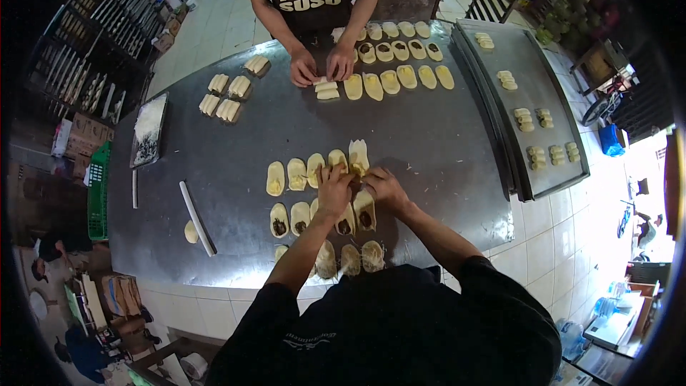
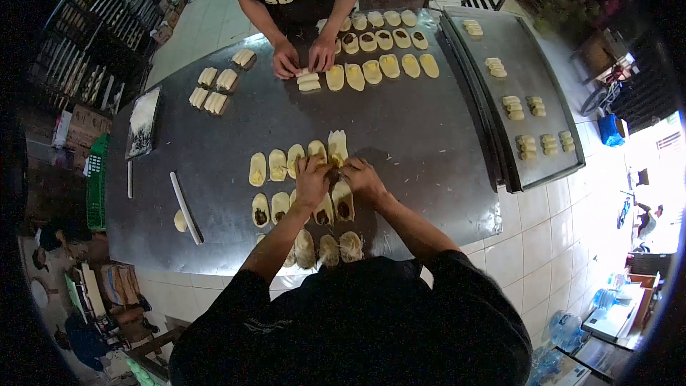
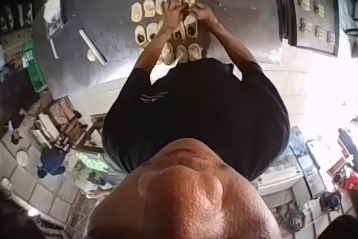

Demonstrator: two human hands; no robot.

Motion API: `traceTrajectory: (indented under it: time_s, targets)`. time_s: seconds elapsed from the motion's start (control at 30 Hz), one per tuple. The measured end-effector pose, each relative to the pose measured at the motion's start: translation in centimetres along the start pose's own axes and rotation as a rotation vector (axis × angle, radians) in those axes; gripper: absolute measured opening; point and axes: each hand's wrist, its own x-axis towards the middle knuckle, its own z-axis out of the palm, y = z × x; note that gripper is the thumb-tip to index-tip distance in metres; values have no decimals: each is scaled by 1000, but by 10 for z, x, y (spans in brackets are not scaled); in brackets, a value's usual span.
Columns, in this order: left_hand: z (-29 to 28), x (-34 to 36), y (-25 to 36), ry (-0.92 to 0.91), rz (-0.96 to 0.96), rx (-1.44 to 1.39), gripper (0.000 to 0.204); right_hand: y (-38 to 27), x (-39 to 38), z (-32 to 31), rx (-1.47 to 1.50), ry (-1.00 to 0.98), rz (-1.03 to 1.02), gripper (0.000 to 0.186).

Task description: Shaping pieces of dough with filling and placing them onto a baking tray.

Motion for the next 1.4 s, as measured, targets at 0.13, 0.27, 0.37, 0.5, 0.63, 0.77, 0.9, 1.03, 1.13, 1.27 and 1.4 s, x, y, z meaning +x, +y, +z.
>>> traceTrajectory:
  time_s: [0.13,0.27,0.37,0.5,0.63,0.77,0.9,1.03,1.13,1.27,1.4]
  targets:
    - [19,20,-5,-51,92,91,26,6,18,-3,-178,-50,-141,18]
    - [10,5,0,-159,25,-94,24,-10,1,-3,2,-31,5,18]
    - [5,-17,5,-93,27,-199,20,-21,-10,-9,48,-82,128,22]
    - [0,39,15,-208,-356,-50,24,-6,31,-20,-43,-10,265,24]
    - [5,61,-20,-146,-369,139,29,-5,59,-13,28,62,564,16]
    - [9,38,-20,-199,-59,-53,25,1,26,-11,72,76,305,14]
    - [32,71,-18,-165,2,87,19,25,47,-6,-77,221,110,10]
    - [51,136,-55,-161,-224,24,18,51,103,-12,-122,244,189,14]
    - [37,132,-62,-258,-149,-182,13,31,89,-28,46,93,196,13]
    - [49,133,-49,-139,-175,-207,14,45,96,-18,32,212,10,12]
    - [40,156,-60,129,-312,-322,15,58,134,-27,-5,-152,267,18]
